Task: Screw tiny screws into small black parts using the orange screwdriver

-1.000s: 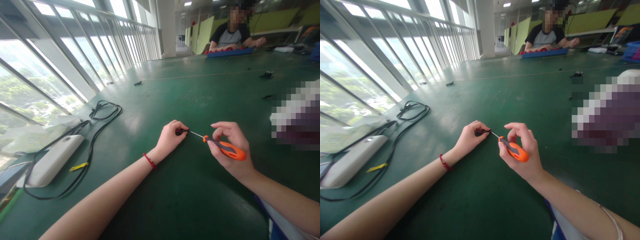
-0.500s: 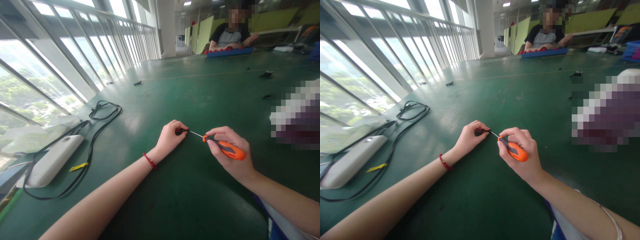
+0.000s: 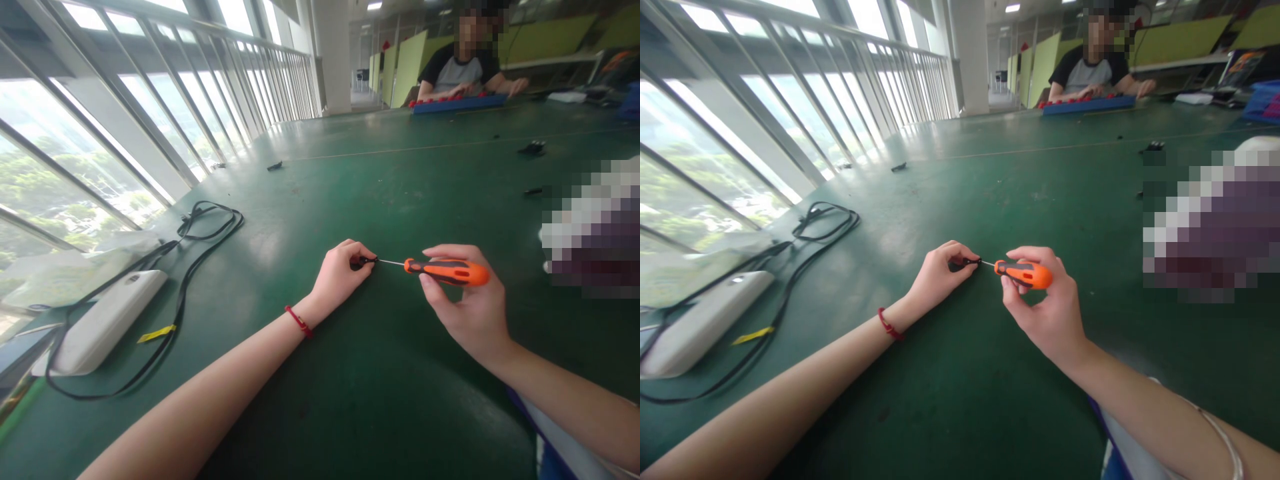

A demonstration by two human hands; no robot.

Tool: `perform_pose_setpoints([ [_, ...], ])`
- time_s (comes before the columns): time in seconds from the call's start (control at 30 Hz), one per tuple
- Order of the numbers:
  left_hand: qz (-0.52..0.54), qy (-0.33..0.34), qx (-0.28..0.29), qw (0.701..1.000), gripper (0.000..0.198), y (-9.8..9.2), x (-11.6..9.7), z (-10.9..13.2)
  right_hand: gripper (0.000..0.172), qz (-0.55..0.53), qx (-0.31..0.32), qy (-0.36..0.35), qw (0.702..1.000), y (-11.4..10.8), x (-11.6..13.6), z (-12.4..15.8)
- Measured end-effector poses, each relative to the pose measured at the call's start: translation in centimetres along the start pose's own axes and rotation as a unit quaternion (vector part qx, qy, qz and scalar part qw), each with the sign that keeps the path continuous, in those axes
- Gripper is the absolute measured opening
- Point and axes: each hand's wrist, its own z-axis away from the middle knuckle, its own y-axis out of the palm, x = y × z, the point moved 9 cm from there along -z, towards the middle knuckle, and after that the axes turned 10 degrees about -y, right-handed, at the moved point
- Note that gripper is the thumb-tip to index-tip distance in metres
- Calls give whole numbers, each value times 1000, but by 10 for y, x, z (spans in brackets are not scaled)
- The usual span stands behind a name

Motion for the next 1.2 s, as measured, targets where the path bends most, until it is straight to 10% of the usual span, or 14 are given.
perform_pose_setpoints([
  [0.27,0,-2,0,1000,10,0,-1,0,3,5,61,0,998,8,1,1],
  [0.47,4,-5,4,1000,10,0,0,0,37,-48,-10,-12,999,-1,0,1],
  [0.63,1,-5,3,1000,10,0,0,0,5,6,64,9,998,9,-1,2],
  [0.83,3,-5,3,1000,10,0,1,0,38,-51,-11,-12,999,-1,2,0],
  [1.03,1,-3,-2,1000,10,-1,0,0,10,3,60,4,998,8,1,3],
  [1.2,1,-6,1,1000,10,0,0,0,37,-46,-1,-14,999,1,1,1],
])
